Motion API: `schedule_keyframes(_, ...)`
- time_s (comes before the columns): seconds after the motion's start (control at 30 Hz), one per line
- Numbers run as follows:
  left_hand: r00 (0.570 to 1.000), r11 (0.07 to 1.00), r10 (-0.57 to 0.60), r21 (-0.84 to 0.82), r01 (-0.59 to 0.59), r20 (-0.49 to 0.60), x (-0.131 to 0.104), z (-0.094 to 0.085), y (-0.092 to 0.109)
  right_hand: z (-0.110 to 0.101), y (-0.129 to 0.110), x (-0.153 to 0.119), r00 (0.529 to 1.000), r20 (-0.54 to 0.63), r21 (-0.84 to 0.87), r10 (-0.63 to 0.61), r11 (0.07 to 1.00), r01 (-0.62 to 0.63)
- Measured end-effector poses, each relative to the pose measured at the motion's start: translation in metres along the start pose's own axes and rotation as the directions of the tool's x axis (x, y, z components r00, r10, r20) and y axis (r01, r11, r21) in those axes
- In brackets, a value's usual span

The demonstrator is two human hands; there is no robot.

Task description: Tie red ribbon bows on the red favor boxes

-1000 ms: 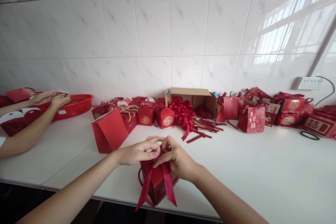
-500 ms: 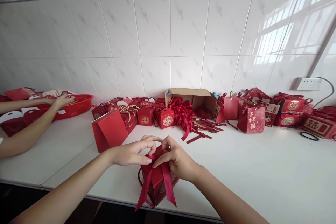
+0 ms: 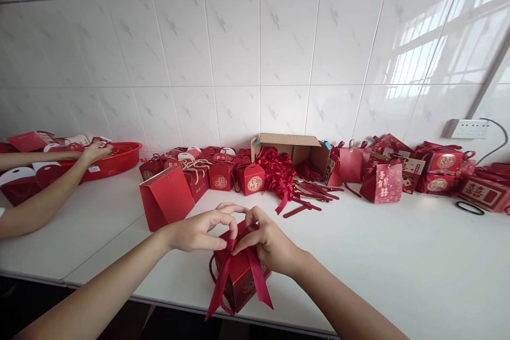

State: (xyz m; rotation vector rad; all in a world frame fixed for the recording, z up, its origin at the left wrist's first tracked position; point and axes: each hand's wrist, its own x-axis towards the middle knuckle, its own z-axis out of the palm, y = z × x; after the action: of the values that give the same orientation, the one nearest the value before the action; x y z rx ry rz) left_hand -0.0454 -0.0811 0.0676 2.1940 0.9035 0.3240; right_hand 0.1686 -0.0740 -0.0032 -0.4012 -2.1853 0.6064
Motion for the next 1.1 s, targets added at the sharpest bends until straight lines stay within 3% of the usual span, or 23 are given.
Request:
schedule_keyframes(0.2, 0.995, 0.993, 0.057, 0.106, -0.049, -0.082, 0.002, -0.001, 0.0, 0.0, 0.001, 0.0, 1.0, 0.007, 0.007, 0.029, 1.0, -0.029)
schedule_keyframes(0.4, 0.995, 0.97, 0.007, 0.242, 0.017, -0.101, 0.006, 0.001, -0.001, 0.0, 0.0, -0.002, 0.999, 0.017, 0.008, 0.038, 0.999, -0.038)
schedule_keyframes(0.53, 0.996, 0.992, 0.061, 0.118, -0.053, -0.071, 0.005, 0.0, -0.007, 0.0, -0.002, -0.001, 0.999, 0.016, 0.021, 0.039, 0.999, -0.039)
schedule_keyframes(0.73, 0.998, 0.997, 0.047, -0.066, -0.049, -0.033, 0.004, -0.002, -0.011, 0.001, -0.002, 0.0, 1.0, 0.001, -0.004, 0.015, 1.0, -0.015)
schedule_keyframes(0.87, 0.992, 0.995, 0.095, -0.019, -0.097, -0.088, 0.003, -0.001, -0.009, 0.0, -0.002, 0.0, 1.0, -0.003, -0.012, 0.008, 1.0, -0.008)
schedule_keyframes(1.0, 0.993, 0.997, 0.073, 0.034, -0.07, -0.091, 0.001, 0.002, -0.01, 0.0, -0.001, 0.0, 1.0, 0.002, 0.002, 0.02, 1.0, -0.02)
schedule_keyframes(1.1, 0.977, 0.996, 0.055, 0.074, -0.041, -0.207, 0.0, 0.01, -0.01, 0.001, -0.001, -0.001, 1.0, -0.003, 0.013, 0.024, 1.0, -0.023)
